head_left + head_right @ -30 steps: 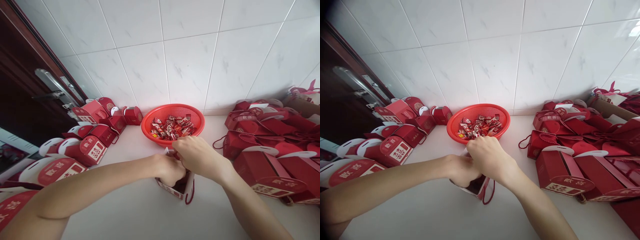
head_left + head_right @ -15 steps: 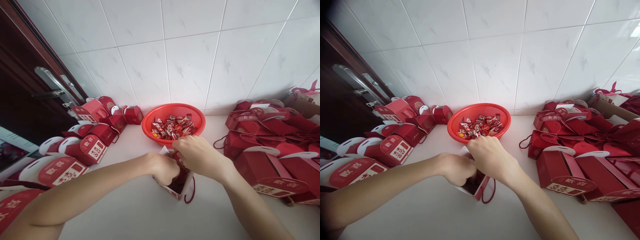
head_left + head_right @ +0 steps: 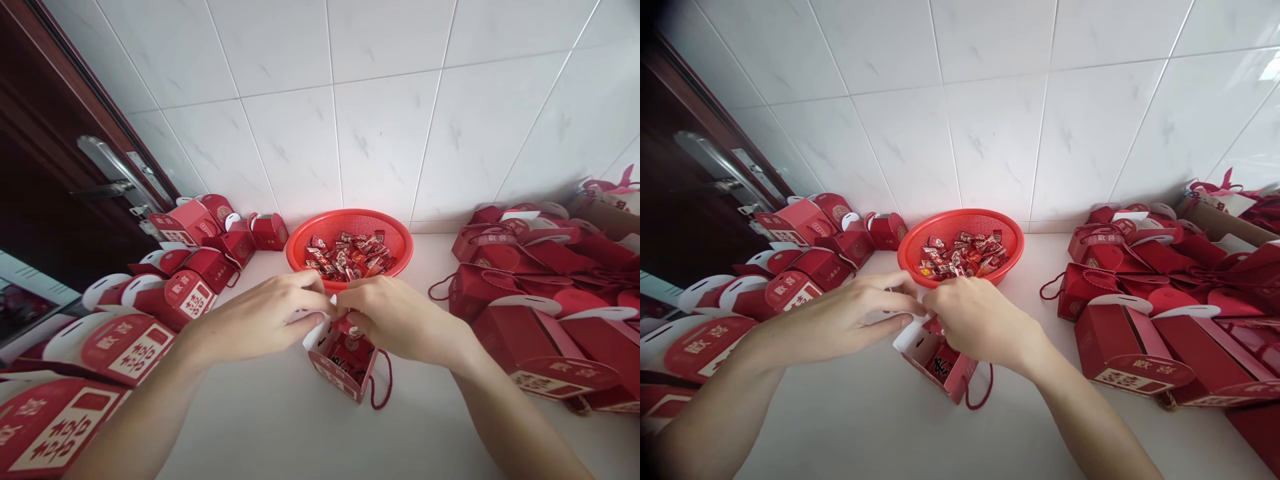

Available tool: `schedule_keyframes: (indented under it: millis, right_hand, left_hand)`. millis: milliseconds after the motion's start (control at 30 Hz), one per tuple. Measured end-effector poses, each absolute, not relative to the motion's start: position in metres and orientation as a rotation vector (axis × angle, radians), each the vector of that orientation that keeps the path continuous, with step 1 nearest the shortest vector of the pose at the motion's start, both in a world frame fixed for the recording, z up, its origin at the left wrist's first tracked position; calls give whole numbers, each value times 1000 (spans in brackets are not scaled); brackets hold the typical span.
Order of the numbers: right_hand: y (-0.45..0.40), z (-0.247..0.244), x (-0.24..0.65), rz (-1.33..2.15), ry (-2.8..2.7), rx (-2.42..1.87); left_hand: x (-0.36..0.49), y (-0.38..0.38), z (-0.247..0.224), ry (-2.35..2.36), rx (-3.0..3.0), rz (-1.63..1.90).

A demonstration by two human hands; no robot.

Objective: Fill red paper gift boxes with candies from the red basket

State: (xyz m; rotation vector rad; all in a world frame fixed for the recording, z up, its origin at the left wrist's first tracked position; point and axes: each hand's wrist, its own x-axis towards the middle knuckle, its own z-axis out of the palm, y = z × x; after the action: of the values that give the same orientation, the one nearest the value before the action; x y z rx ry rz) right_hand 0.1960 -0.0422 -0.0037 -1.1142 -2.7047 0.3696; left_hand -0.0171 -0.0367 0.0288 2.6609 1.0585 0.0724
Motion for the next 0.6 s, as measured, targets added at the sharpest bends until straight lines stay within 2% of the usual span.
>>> schedule_keyframes:
  millis: [133,300,600]
  right_hand:
    - [-44,-7,184,351,-2824,-1034]
    - [-44,-15,177,221,-2979,-1252]
    - [-42,-24,170,310,-2977,-1439]
  left_hand:
    - [-25,-32,14,1159,2533,19]
    - [-14,-18,2,956,2532,-19]
    - [2,-3,2,785,2544,-5]
